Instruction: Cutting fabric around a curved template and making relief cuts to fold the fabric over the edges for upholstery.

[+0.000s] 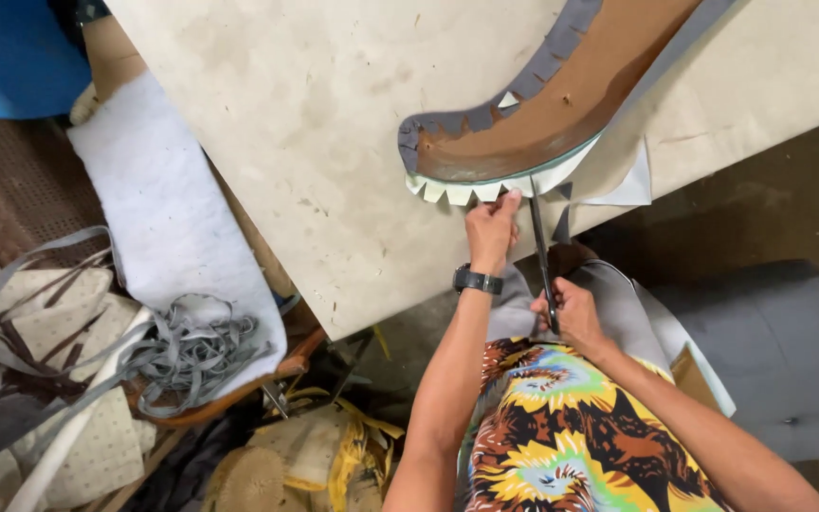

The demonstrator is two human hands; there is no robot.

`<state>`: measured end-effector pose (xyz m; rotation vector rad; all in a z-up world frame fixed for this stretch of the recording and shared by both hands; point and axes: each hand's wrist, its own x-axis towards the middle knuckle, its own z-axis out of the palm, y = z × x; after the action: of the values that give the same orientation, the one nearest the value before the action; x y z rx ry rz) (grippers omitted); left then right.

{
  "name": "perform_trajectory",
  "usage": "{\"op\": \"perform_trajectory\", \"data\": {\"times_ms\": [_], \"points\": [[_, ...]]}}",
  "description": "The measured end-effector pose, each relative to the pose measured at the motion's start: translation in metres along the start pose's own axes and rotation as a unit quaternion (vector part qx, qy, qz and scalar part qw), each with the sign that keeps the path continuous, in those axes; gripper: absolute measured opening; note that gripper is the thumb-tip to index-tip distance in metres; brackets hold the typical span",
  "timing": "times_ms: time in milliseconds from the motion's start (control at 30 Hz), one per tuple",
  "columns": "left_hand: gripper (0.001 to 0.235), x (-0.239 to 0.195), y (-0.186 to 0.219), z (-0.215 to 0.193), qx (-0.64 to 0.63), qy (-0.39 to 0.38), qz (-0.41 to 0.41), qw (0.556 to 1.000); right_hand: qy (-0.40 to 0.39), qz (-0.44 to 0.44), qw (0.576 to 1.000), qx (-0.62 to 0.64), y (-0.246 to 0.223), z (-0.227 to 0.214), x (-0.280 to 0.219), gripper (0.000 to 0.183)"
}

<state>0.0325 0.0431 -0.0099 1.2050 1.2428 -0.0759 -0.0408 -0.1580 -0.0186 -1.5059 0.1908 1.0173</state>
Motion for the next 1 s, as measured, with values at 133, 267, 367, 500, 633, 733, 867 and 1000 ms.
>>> {"op": "perform_trajectory", "data": {"times_ms": [133,267,367,500,633,733,867,1000], "points": [[0.023,0.015,-0.017,0.006,-0.004,-0.004,-0.015,1.0,0.042,0.001,0.999,0.031,0.011,0.023,0.004,0.05],[0.024,0.02,-0.033,0.001,-0.035,-0.011,-0.019,0.999,0.063,-0.006,0.997,0.047,0.039,0.033,0.005,0.045],[0.022,0.021,-0.031,0.001,-0.025,-0.014,-0.011,1.0,0.083,-0.009,0.995,0.047,0.032,0.039,0.005,0.043],[0.026,0.015,-0.024,0.002,-0.02,-0.005,-0.002,1.0,0.101,-0.006,0.994,0.031,0.028,0.044,-0.001,0.037],[0.028,0.009,-0.014,0.001,-0.016,-0.005,-0.003,1.0,0.108,-0.016,0.994,0.029,0.034,0.046,0.0,0.033],[0.024,0.008,-0.013,0.0,-0.023,-0.006,0.006,1.0,0.108,-0.015,0.994,0.029,0.037,0.044,0.0,0.036],[0.023,0.01,-0.017,0.002,-0.032,-0.001,0.005,0.999,0.107,-0.008,0.994,0.025,0.035,0.039,-0.001,0.035],[0.02,0.016,-0.028,0.004,-0.033,0.001,0.004,0.999,0.093,-0.003,0.995,0.024,0.032,0.031,-0.001,0.036]]}}
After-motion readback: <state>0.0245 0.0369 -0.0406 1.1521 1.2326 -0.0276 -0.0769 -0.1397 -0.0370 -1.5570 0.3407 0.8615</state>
